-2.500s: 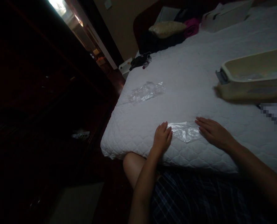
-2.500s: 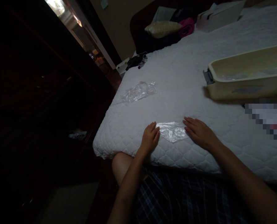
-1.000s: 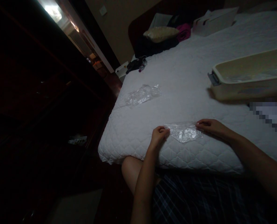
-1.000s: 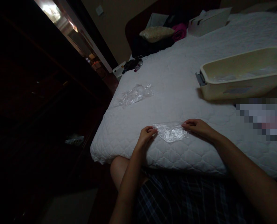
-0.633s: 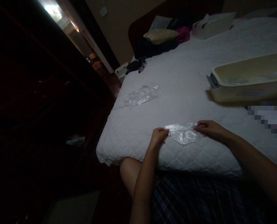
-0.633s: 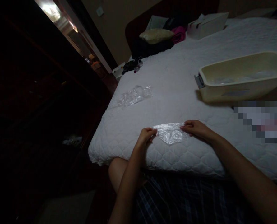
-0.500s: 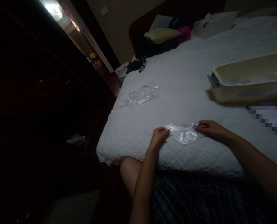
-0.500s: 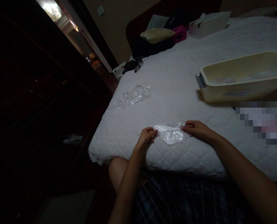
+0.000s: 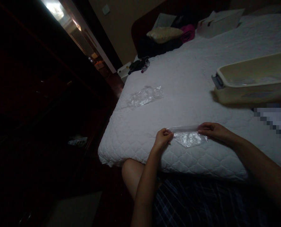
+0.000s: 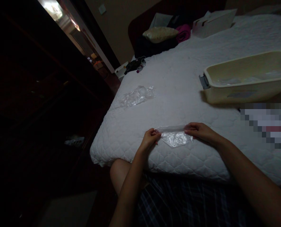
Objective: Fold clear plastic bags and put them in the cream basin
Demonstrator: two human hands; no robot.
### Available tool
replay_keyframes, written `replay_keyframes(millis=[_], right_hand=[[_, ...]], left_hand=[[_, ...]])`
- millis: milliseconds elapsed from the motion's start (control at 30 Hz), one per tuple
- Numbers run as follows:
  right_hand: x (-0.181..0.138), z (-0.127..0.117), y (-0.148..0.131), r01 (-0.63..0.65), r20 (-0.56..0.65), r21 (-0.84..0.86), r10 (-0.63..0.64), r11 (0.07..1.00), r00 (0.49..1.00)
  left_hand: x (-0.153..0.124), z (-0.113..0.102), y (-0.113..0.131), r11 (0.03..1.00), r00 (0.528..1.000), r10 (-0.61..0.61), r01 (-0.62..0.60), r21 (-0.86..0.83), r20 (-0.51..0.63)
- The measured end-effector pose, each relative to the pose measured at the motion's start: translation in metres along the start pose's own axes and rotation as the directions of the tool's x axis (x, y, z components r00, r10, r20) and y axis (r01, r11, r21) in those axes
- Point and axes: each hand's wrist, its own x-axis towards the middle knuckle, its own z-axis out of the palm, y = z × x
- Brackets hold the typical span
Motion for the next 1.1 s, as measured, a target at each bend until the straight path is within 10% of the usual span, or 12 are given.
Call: replay_keyframes(millis=[1100], right_hand=[[-0.007, 0.006, -0.008, 0.091, -0.095, -0.138, -0.104, 0.986, 0.990]], left_hand=[[-0.002, -0.001, -0.012, 0.995, 0.994, 0.097, -0.095, 0.040, -0.048]])
